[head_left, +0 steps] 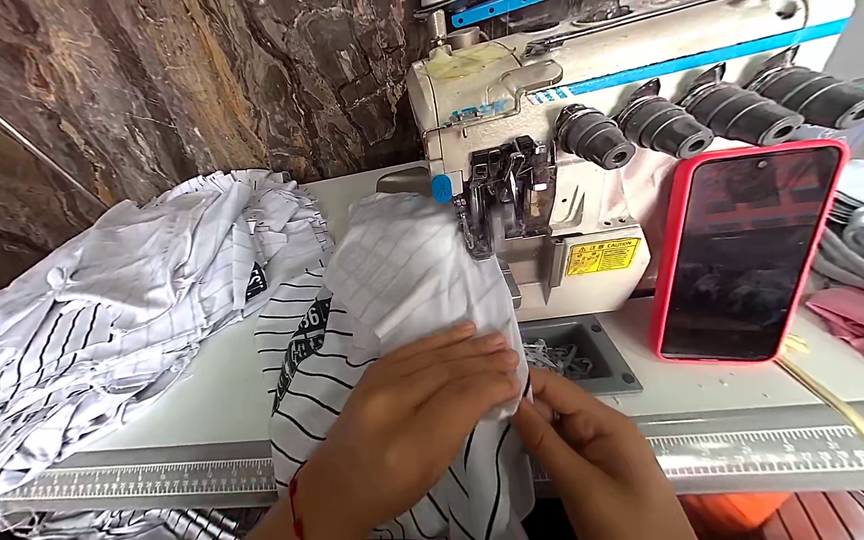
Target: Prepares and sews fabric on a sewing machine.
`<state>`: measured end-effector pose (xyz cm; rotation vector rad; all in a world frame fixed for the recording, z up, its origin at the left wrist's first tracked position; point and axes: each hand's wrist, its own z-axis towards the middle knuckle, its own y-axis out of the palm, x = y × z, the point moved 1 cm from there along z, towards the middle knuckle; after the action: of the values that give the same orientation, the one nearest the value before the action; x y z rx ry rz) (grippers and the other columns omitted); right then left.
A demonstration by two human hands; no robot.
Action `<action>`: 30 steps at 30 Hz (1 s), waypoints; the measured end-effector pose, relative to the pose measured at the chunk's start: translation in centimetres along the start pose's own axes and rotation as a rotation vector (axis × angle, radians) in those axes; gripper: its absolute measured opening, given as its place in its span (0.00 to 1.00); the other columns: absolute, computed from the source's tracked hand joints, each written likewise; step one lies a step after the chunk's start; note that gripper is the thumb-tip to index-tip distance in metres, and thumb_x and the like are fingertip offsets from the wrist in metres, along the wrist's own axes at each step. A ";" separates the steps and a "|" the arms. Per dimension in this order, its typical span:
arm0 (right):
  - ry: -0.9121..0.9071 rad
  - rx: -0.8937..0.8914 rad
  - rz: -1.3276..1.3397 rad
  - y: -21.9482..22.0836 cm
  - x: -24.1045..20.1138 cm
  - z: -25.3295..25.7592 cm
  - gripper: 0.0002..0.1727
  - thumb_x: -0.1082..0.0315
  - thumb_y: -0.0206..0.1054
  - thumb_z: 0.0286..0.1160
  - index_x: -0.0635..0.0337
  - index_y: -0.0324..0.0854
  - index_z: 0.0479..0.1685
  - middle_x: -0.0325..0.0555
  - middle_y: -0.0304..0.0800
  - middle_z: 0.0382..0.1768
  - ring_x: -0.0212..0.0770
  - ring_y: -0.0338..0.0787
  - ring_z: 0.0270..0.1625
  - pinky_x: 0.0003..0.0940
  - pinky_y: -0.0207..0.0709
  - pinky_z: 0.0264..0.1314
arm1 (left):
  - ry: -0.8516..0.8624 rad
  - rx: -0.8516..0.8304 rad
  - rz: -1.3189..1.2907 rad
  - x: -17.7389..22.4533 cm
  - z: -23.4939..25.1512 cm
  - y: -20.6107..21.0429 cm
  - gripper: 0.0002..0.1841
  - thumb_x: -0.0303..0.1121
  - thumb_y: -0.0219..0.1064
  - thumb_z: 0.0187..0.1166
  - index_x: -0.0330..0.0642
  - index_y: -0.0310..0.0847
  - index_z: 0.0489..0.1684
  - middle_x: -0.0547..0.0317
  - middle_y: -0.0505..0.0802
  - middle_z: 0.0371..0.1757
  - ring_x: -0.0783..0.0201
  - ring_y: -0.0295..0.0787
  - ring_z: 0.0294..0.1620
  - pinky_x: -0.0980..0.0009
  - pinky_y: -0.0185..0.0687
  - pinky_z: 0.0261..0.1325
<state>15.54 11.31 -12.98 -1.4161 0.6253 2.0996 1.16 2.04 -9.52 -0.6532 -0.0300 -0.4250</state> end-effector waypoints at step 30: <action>0.061 -0.216 0.079 -2.1 -1.1 -0.6 0.11 0.75 0.58 0.86 0.68 0.85 0.54 0.33 0.95 0.44 0.27 0.95 0.47 0.29 0.92 0.56 | -0.117 0.153 0.017 1.8 -2.2 2.7 0.06 0.27 0.68 0.82 0.42 0.89 0.51 0.58 0.94 0.54 0.64 0.88 0.69 0.68 0.83 0.76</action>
<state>17.66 12.39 -12.33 -1.6016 0.4971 2.2486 3.68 1.96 -12.61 -0.5269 -0.1667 -0.3638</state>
